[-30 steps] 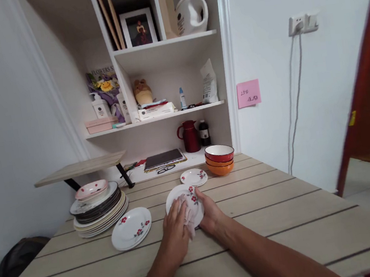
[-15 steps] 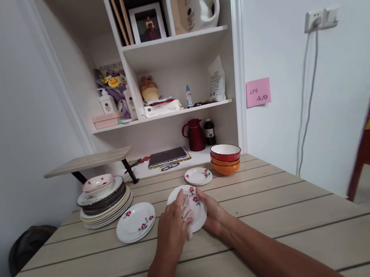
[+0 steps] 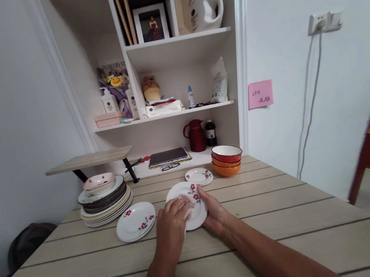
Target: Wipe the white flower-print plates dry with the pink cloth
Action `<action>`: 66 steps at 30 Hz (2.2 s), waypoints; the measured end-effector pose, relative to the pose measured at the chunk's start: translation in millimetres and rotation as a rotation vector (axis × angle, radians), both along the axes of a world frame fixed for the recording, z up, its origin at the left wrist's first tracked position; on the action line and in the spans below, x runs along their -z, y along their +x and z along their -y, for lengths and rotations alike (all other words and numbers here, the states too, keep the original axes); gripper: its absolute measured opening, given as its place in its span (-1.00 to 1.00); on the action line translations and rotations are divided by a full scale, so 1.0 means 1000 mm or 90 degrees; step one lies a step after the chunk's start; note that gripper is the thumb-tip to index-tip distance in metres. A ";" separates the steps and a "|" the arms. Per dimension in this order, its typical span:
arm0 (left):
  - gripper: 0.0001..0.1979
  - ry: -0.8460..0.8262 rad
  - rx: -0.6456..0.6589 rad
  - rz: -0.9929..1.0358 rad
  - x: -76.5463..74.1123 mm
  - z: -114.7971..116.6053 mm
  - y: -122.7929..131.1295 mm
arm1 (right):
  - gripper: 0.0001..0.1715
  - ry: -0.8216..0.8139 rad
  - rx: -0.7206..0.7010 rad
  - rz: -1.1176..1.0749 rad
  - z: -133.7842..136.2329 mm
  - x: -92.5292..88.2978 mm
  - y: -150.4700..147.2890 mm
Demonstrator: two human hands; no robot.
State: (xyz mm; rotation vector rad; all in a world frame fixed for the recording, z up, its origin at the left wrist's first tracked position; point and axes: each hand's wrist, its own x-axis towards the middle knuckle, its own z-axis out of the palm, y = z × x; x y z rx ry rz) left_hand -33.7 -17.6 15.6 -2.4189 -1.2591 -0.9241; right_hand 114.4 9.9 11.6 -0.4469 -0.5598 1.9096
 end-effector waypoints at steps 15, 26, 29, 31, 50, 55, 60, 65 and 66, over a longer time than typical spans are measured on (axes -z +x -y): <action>-0.81 0.069 0.141 0.027 0.006 0.005 0.019 | -0.45 -0.055 -0.030 0.028 0.001 0.006 -0.001; -0.76 0.075 -0.177 0.067 -0.003 0.000 -0.001 | -0.52 -0.072 -0.011 0.012 0.008 0.000 -0.019; -0.78 0.045 -0.161 0.019 0.000 0.006 0.006 | -0.51 -0.085 0.028 -0.001 0.003 -0.001 -0.012; -0.79 0.027 -0.107 -0.007 0.005 0.010 0.014 | -0.51 -0.070 0.057 -0.007 -0.001 -0.002 -0.004; -0.76 -0.010 -0.158 0.032 0.001 0.007 0.008 | -0.49 -0.071 0.024 -0.015 0.003 -0.005 -0.008; -0.77 -0.034 -0.004 -0.018 0.004 0.014 0.021 | -0.46 -0.045 0.004 -0.003 0.000 0.000 -0.001; -0.78 0.008 -0.064 0.064 -0.002 0.009 0.014 | -0.51 -0.043 -0.054 0.004 0.011 0.002 -0.016; -0.78 0.046 -0.238 0.095 -0.008 0.004 -0.003 | -0.50 -0.060 -0.038 0.012 0.016 -0.004 -0.025; -0.79 0.040 -0.244 0.085 -0.008 0.005 -0.003 | -0.49 -0.064 -0.029 0.012 0.014 -0.004 -0.022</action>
